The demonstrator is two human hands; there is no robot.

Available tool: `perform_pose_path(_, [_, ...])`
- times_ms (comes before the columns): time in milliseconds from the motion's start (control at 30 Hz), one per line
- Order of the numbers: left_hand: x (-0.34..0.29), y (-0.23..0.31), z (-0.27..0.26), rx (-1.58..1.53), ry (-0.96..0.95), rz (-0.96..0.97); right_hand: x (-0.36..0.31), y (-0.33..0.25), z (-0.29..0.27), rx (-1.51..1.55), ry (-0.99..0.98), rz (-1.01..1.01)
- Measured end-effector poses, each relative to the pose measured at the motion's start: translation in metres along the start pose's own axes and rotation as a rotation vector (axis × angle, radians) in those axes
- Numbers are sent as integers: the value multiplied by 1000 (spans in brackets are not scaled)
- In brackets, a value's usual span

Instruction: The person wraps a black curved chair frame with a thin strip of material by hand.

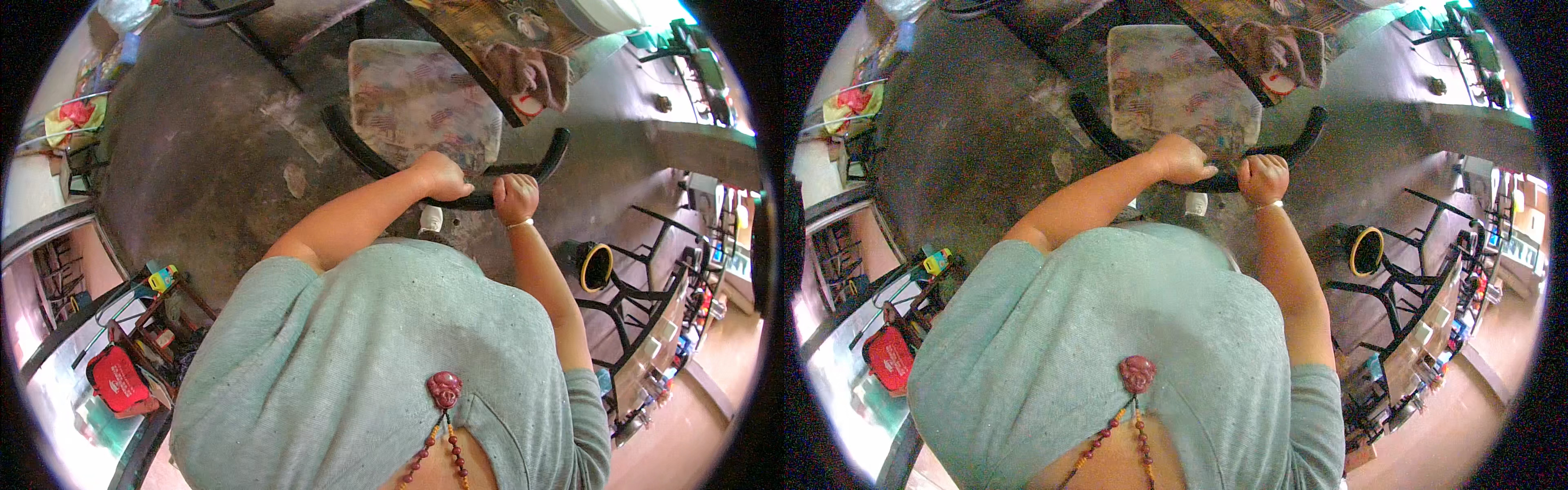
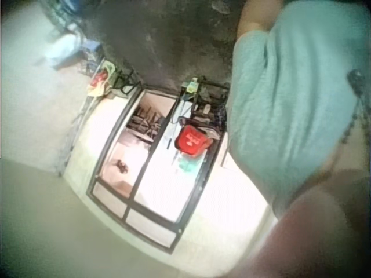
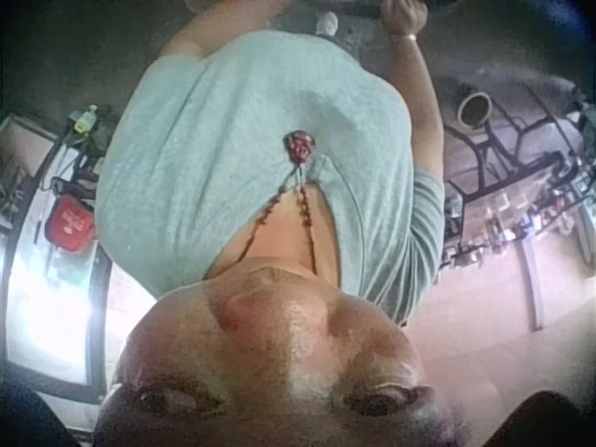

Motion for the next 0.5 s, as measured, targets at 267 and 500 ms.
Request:
perform_pose_path(267, [-41,-107,-31,263,-83,-135,-6,7,3,18,-28,25])
perform_pose_path(500, [3,-6,11,62,-107,-49,-4,5,-1,50,36,26])
Point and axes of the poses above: each hand's wrist, its own x-axis towards the middle knuckle, its own z-axis out of the palm, y = z × x, the point moved 9 cm from there along x, towards the middle knuckle, and after that the axes turned 5 degrees about -x, right-handed, at the moved point
